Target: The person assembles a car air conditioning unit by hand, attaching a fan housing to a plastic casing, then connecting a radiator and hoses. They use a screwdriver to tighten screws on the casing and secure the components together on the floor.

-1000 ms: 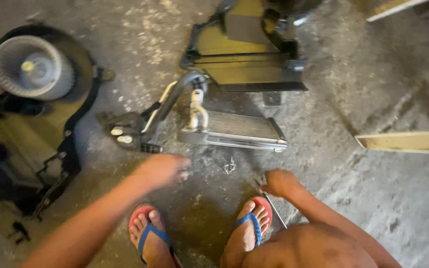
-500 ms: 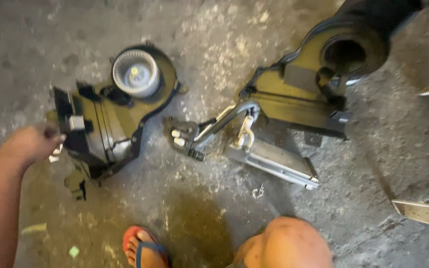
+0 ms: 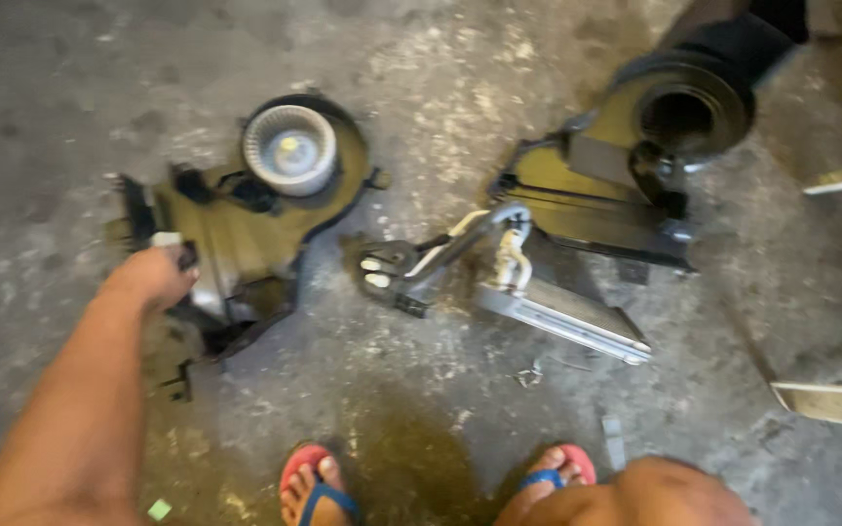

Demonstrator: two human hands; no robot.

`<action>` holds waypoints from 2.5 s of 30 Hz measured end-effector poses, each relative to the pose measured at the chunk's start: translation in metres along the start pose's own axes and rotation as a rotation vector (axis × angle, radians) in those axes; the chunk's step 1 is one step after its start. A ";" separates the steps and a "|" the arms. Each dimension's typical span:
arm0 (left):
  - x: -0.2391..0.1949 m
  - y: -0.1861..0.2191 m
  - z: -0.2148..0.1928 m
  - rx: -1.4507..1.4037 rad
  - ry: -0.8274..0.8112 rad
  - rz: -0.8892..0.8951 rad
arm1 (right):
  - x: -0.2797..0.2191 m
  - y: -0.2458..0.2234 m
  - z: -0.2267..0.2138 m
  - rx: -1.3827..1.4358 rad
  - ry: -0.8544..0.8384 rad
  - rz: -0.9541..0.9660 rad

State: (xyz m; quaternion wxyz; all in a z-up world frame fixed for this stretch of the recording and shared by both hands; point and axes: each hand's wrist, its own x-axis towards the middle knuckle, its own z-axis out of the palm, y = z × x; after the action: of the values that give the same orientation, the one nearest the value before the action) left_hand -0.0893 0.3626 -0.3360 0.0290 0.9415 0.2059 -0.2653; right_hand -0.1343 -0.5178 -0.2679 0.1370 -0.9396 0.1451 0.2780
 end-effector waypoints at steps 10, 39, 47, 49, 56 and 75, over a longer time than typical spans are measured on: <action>-0.063 0.002 -0.012 -0.052 -0.027 -0.168 | -0.042 -0.082 -0.072 0.357 0.382 -0.261; -0.058 0.138 -0.111 -0.238 0.366 0.087 | -0.072 -0.292 -0.157 0.453 0.362 -0.875; -0.018 0.165 -0.111 -0.841 0.706 0.213 | -0.068 -0.328 -0.142 0.344 0.229 -0.824; -0.012 0.132 -0.116 -0.792 0.751 0.141 | -0.064 -0.334 -0.131 0.245 0.242 -0.819; -0.047 0.017 -0.058 -0.207 0.544 -0.170 | -0.054 -0.348 -0.049 0.162 -0.087 -0.795; 0.033 0.064 0.022 0.041 0.186 0.102 | -0.089 -0.369 -0.029 0.093 -0.340 -0.639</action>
State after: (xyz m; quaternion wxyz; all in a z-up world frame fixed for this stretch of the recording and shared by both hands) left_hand -0.0486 0.3125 -0.3751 0.0038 0.9717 0.1540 -0.1790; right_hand -0.0633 -0.1707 -0.1293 0.2818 -0.8705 -0.1684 0.3667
